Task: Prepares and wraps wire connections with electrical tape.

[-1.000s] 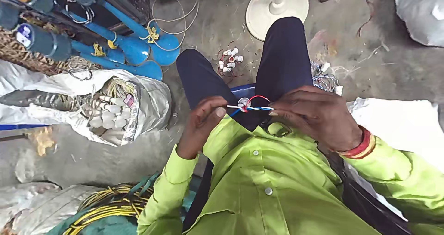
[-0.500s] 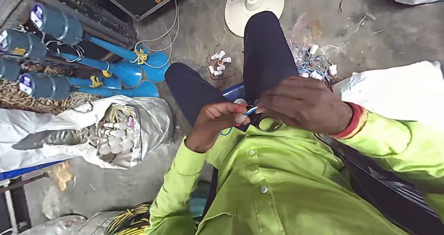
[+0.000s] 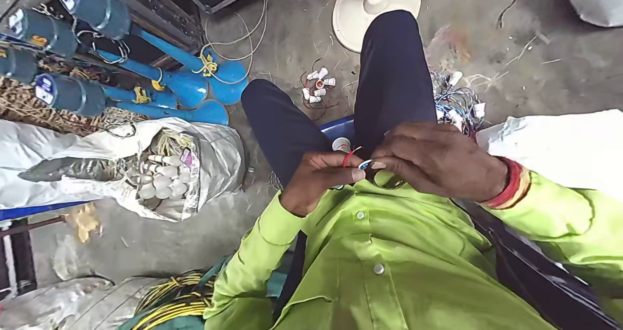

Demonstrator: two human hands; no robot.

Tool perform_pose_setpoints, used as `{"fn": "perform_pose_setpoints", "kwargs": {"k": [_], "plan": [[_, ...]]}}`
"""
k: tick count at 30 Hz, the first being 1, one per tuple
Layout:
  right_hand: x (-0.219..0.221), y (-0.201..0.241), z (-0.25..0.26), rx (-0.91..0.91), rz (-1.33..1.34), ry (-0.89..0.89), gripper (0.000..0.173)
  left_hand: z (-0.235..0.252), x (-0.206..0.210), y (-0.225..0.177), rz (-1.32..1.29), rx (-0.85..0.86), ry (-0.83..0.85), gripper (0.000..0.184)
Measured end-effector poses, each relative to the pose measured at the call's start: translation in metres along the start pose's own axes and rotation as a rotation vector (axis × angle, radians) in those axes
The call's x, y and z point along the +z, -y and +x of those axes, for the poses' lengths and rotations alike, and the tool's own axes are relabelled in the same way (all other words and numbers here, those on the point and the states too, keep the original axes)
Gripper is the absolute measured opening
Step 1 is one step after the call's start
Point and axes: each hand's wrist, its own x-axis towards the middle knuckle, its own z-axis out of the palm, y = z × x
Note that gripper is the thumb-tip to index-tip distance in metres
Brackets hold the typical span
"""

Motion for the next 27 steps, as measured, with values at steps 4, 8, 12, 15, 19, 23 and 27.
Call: {"fn": "perform_pose_setpoints", "kwargs": {"k": [4,8,12,15,19,23,27], "plan": [[0.007,0.007,0.000,0.225,0.200,0.021,0.032,0.001,0.002,0.003,0.269,0.212,-0.057,0.008],[0.020,0.012,-0.005,0.634,0.616,0.033,0.034,0.000,0.006,0.003,0.390,0.293,-0.073,0.010],[0.021,0.009,-0.010,0.552,0.583,-0.046,0.022,-0.002,0.003,-0.001,0.108,0.019,-0.111,0.011],[0.016,0.000,-0.011,0.292,0.363,-0.106,0.027,-0.002,-0.004,-0.005,-0.010,-0.055,-0.138,0.011],[0.011,-0.006,-0.014,0.005,-0.032,-0.161,0.021,-0.002,-0.006,-0.006,-0.040,-0.089,-0.120,0.011],[0.012,-0.010,-0.013,-0.143,-0.193,-0.141,0.020,-0.002,-0.003,-0.006,-0.076,-0.129,-0.110,0.011],[0.009,-0.011,-0.004,-0.075,-0.164,-0.036,0.026,-0.001,-0.003,-0.009,0.035,-0.033,-0.124,0.010]]}}
